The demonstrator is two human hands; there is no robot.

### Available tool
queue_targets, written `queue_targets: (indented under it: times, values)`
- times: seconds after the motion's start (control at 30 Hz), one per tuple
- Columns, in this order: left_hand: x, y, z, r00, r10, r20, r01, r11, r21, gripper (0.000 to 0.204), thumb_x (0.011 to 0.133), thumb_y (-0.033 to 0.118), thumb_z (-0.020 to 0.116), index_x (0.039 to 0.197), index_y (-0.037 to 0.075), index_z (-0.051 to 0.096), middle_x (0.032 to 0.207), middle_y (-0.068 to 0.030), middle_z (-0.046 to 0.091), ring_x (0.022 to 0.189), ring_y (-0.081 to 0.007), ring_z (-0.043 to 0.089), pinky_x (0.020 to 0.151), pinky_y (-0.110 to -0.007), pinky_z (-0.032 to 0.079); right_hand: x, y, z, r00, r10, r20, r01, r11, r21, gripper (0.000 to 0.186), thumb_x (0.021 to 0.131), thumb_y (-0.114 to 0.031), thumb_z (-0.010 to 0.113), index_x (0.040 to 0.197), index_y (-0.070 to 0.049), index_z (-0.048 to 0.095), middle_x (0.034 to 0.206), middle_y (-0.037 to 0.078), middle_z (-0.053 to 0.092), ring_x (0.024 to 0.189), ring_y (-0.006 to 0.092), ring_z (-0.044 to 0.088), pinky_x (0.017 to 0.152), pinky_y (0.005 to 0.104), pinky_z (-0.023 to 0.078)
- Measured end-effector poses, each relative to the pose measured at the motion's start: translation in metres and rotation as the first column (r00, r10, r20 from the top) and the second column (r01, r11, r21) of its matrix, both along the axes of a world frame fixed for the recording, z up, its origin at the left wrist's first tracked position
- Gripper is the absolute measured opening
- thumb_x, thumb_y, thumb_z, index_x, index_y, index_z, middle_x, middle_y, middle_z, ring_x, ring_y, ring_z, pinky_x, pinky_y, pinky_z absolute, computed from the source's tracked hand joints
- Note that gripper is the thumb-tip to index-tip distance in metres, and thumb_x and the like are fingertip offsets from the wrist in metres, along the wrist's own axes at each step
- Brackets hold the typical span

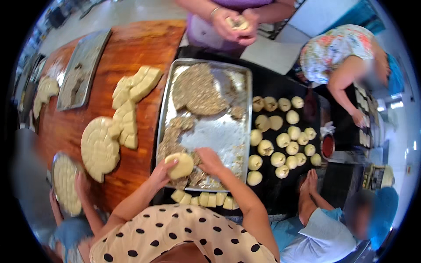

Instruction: The person is assembling buns by hand by picking up pieces of dough, filling them with a meat and vegetable mixture from a tray, and pinching the dough closed into a rounded shape.

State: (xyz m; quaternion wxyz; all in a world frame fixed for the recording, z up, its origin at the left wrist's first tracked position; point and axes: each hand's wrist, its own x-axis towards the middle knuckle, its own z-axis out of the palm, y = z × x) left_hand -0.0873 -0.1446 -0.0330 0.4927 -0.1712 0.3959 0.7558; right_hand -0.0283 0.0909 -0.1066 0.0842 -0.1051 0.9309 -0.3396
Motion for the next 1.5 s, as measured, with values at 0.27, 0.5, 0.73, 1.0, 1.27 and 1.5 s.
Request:
queue_targets:
  times: [0.27, 0.5, 0.73, 1.0, 1.27, 1.5]
  values:
    - [-0.008, -0.019, -0.007, 0.976, 0.22, -0.013, -0.219, 0.975, 0.024, 0.043, 0.095, 0.017, 0.062, 0.133, 0.001, 0.05, 0.126, -0.0132, 0.061, 0.117, -0.0262, 0.06, 0.101, -0.043, 0.049, 0.024, -0.013, -0.009, 0.953, -0.304, -0.017, 0.303, 0.952, -0.044, 0.065, 0.067, -0.012, 0.08, 0.125, -0.004, 0.05, 0.116, 0.018, 0.059, 0.11, 0.0381, 0.055, 0.096, 0.0436, 0.045]
    - [0.004, 0.003, -0.023, 0.986, 0.167, 0.008, -0.166, 0.978, 0.126, 0.046, 0.097, 0.024, 0.058, 0.135, 0.0, 0.048, 0.132, -0.0166, 0.057, 0.12, -0.0296, 0.058, 0.103, -0.045, 0.048, 0.049, -0.003, -0.007, 0.717, -0.686, 0.122, 0.658, 0.608, -0.445, 0.067, 0.074, -0.018, 0.084, 0.13, -0.005, 0.049, 0.119, 0.013, 0.058, 0.109, 0.0266, 0.059, 0.094, 0.0362, 0.047]
    - [0.038, 0.053, -0.011, 0.993, -0.041, 0.113, 0.015, 0.976, 0.218, 0.048, 0.1, 0.036, 0.053, 0.134, 0.003, 0.048, 0.132, -0.0131, 0.057, 0.12, -0.0257, 0.057, 0.103, -0.042, 0.047, 0.08, -0.033, 0.114, 0.707, -0.702, -0.085, 0.595, 0.656, -0.464, 0.07, 0.07, -0.013, 0.085, 0.13, -0.005, 0.05, 0.121, 0.012, 0.057, 0.11, 0.0261, 0.058, 0.095, 0.0367, 0.047]
    - [0.072, 0.093, 0.044, 0.969, -0.162, -0.187, 0.2, 0.957, 0.21, 0.043, 0.099, 0.037, 0.055, 0.127, 0.005, 0.053, 0.12, -0.0069, 0.062, 0.114, -0.0194, 0.06, 0.102, -0.041, 0.047, 0.116, -0.032, 0.138, 0.715, -0.61, -0.341, 0.601, 0.786, -0.145, 0.067, 0.062, -0.016, 0.083, 0.122, -0.01, 0.053, 0.116, 0.013, 0.06, 0.116, 0.0348, 0.053, 0.111, 0.0479, 0.031]
    - [0.118, 0.112, 0.084, 0.973, -0.152, 0.172, 0.114, 0.971, 0.212, 0.037, 0.095, 0.022, 0.065, 0.127, 0.006, 0.053, 0.122, -0.0106, 0.06, 0.114, -0.0244, 0.061, 0.099, -0.043, 0.052, 0.164, -0.025, 0.148, 0.44, -0.859, 0.261, 0.556, 0.032, -0.831, 0.064, 0.094, -0.043, 0.056, 0.14, 0.0, 0.042, 0.14, 0.013, 0.047, 0.131, 0.0248, 0.044, 0.11, 0.0378, 0.035]
    - [0.15, 0.125, 0.084, 0.975, -0.159, 0.157, 0.114, 0.959, 0.26, 0.034, 0.097, 0.022, 0.061, 0.127, 0.006, 0.055, 0.121, -0.0082, 0.061, 0.113, -0.0222, 0.06, 0.1, -0.042, 0.05, 0.168, -0.026, 0.157, 0.417, -0.668, 0.616, 0.446, -0.44, -0.779, 0.049, 0.102, -0.041, 0.046, 0.116, 0.003, 0.064, 0.108, 0.009, 0.067, 0.096, 0.0152, 0.064, 0.089, 0.029, 0.05]
